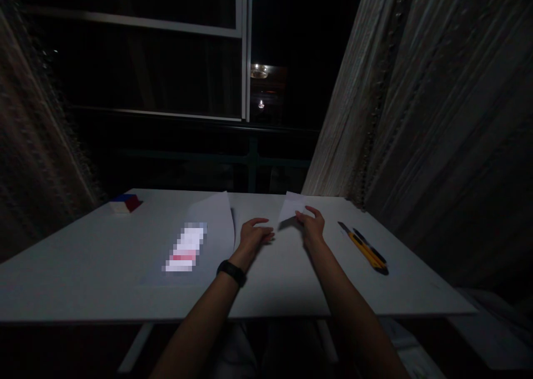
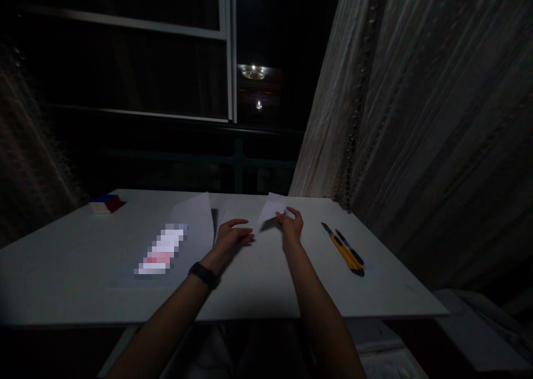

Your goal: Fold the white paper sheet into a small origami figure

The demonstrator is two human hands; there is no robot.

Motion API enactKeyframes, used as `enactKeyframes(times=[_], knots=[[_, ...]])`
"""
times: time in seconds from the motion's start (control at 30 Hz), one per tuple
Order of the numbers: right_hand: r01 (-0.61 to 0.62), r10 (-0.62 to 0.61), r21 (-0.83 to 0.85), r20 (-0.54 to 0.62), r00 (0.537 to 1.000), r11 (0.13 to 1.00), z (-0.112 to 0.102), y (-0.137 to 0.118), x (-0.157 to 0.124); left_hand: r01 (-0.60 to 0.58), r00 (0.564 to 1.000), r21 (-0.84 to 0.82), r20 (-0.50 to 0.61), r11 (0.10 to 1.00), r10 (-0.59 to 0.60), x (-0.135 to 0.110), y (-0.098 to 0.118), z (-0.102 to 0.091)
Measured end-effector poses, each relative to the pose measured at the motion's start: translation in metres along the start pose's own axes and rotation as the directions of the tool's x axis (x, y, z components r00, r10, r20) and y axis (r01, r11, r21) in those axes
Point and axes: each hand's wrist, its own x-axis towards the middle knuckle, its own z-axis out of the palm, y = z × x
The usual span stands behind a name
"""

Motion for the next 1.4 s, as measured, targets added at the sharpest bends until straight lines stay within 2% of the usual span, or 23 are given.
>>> enactKeyframes(times=[0.1,0.23,0.37,0.47,0.6,0.67,0.73,0.83,0.9,1.0,1.13,1.2,1.4], knots=[[-0.019,0.020,-0.007,0.051,0.999,1.000,0.001,-0.001,-0.004,-0.003,1.000,-0.044,-0.006,0.999,0.003,0.005,-0.002,-0.003],[-0.046,0.056,-0.050,0.208,0.977,0.998,0.008,0.003,-0.017,0.027,0.990,-0.073,0.141,0.997,-0.016,0.007,-0.007,-0.001],[-0.074,0.101,-0.099,0.301,0.948,0.992,0.013,0.008,-0.023,0.050,0.994,-0.048,0.103,0.998,-0.045,0.008,-0.013,0.004],[-0.092,0.112,-0.083,0.268,0.957,0.992,0.011,0.007,-0.017,0.070,0.993,-0.024,0.101,0.997,-0.067,0.010,-0.015,0.005],[-0.108,0.107,0.000,0.094,0.990,0.994,-0.002,0.000,-0.001,0.071,0.993,-0.031,0.093,0.997,-0.068,0.012,-0.014,0.001],[-0.096,0.095,0.019,0.045,0.994,0.995,-0.008,-0.004,0.005,0.073,0.994,-0.035,0.080,0.997,-0.070,0.012,-0.013,-0.001],[-0.087,0.085,0.012,0.118,0.989,0.996,-0.011,-0.006,0.007,0.080,0.994,-0.031,0.081,0.996,-0.077,0.011,-0.012,-0.002],[-0.061,0.063,-0.015,0.325,0.944,0.998,-0.008,-0.004,0.005,0.104,0.985,0.021,0.135,0.994,-0.106,0.008,-0.011,-0.002],[-0.008,0.033,-0.069,0.377,0.926,0.998,-0.004,0.001,0.003,0.120,0.976,0.067,0.176,0.991,-0.130,0.007,-0.011,-0.003],[0.088,-0.017,-0.204,0.324,0.946,0.975,-0.002,0.007,0.004,0.108,0.982,0.069,0.146,0.992,-0.117,0.008,-0.011,-0.005],[0.126,-0.045,-0.287,0.273,0.961,0.950,-0.006,0.010,0.006,0.025,1.000,-0.001,-0.013,1.000,-0.025,0.012,-0.011,-0.009],[0.151,-0.069,-0.305,0.265,0.962,0.940,-0.006,0.008,0.004,0.000,0.998,-0.047,-0.057,0.999,-0.003,0.014,-0.010,-0.009],[0.240,-0.192,-0.278,0.189,0.963,0.930,0.002,0.003,-0.007,0.106,0.994,-0.239,0.029,0.965,-0.102,0.014,-0.007,-0.007]])
